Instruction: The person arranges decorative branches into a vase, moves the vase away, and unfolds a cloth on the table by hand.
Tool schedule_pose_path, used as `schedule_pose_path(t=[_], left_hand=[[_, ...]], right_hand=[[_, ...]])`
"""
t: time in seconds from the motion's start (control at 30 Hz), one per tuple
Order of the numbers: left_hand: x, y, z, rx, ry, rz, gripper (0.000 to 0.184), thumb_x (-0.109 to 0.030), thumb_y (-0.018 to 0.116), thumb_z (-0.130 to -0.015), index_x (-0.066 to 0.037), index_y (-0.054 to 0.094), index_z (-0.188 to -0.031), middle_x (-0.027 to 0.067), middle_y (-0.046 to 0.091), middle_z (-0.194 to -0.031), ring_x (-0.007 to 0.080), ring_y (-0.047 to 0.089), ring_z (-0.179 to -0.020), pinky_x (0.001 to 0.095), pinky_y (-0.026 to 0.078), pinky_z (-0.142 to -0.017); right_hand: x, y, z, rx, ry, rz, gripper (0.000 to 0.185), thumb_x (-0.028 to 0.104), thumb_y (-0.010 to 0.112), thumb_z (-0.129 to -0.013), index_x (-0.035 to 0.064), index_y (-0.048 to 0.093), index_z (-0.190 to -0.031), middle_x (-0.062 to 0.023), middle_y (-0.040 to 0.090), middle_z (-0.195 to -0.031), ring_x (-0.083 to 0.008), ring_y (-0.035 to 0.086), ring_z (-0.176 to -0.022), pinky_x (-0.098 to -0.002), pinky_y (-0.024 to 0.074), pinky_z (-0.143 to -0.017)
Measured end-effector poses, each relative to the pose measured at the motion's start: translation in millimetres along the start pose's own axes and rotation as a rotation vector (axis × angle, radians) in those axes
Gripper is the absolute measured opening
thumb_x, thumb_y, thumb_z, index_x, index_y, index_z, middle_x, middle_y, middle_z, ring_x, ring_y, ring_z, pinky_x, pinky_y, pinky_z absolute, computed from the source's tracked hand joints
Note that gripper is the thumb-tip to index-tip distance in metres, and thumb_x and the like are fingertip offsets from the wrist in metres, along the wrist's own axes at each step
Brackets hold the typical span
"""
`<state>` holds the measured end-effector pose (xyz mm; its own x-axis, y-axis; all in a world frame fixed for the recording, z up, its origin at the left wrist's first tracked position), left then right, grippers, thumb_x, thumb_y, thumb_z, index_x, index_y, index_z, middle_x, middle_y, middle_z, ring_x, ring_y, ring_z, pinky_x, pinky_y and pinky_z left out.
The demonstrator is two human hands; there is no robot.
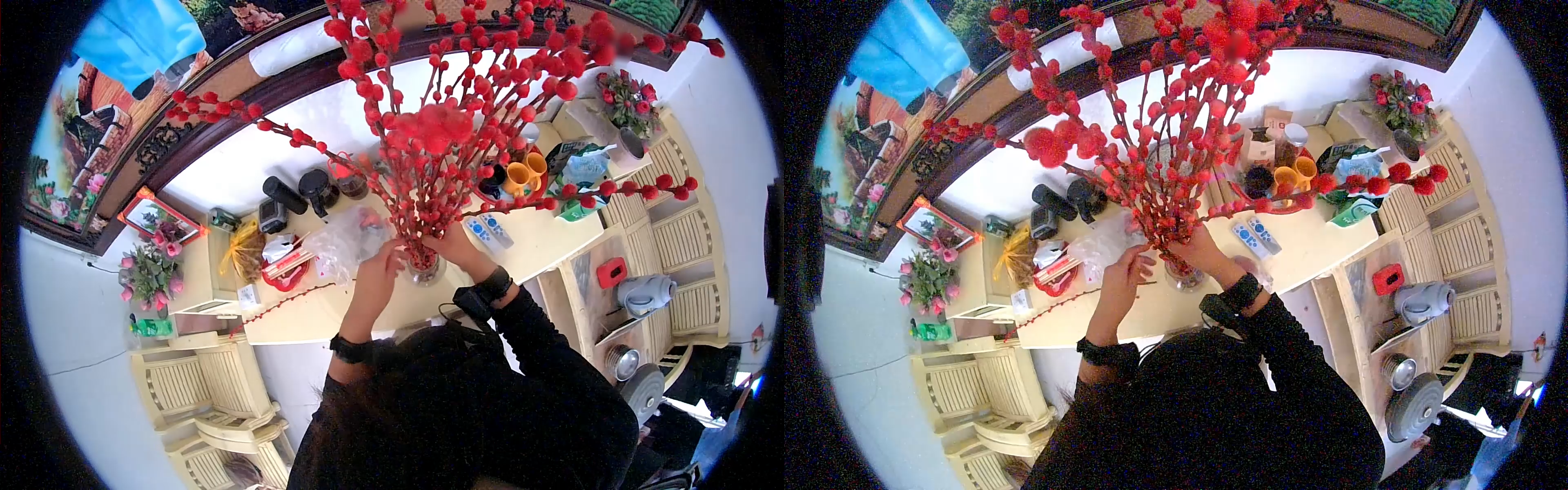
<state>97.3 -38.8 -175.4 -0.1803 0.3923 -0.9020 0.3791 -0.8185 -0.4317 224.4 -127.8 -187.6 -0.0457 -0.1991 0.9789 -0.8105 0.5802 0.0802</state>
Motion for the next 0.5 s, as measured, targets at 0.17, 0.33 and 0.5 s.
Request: schedule_pose_path(t=[0.17, 0.33, 0.5], left_hand=[[71, 19, -3, 0.059, -0.307, 0.525, 0.018, -0.001, 0.04, -0.079, 0.003, 0.049, -0.095, 0.0081, 0.055, -0.065, 0.0111, 0.05, -0.046, 0.0226, 0.042, -0.041], [145, 62, -14, 0.077, -0.574, 0.586, 0.02, -0.011, 0.053, -0.078, 0.005, 0.052, -0.089, 0.0107, 0.057, -0.072, 0.0145, 0.055, -0.054, 0.025, 0.046, -0.048], [144, 72, -16, 0.111, -0.48, 0.816, 0.02, -0.008, 0.052, -0.077, 0.008, 0.053, -0.089, 0.0103, 0.058, -0.078, 0.0165, 0.056, -0.071, 0.027, 0.047, -0.06]], right_hand=[[-21, -5, 2, -0.021, 0.035, 0.148, 0.038, 0.001, 0.055, -0.065, 0.0, 0.047, -0.102, -0.0086, 0.055, -0.094, -0.0155, 0.052, -0.086, -0.0302, 0.0422, -0.075], [-9, -4, 5, -0.072, -0.012, 0.141, 0.037, 0.0, 0.054, -0.065, 0.0005, 0.048, -0.101, -0.0086, 0.055, -0.091, -0.016, 0.052, -0.083, -0.0307, 0.0424, -0.074], [-8, -1, 4, -0.046, -0.01, 0.145, 0.038, -0.001, 0.053, -0.065, -0.0001, 0.047, -0.102, -0.0081, 0.055, -0.094, -0.015, 0.052, -0.086, -0.0302, 0.0425, -0.075]])
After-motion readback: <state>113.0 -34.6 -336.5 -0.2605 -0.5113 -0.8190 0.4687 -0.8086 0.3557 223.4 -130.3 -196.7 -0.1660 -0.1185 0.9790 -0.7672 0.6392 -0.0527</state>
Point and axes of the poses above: each hand's wrist, its own z-axis away from the middle knuckle, its own y-axis out of the palm, x = y × z, the point moved 3 cm from there along -z, towards the middle knuckle
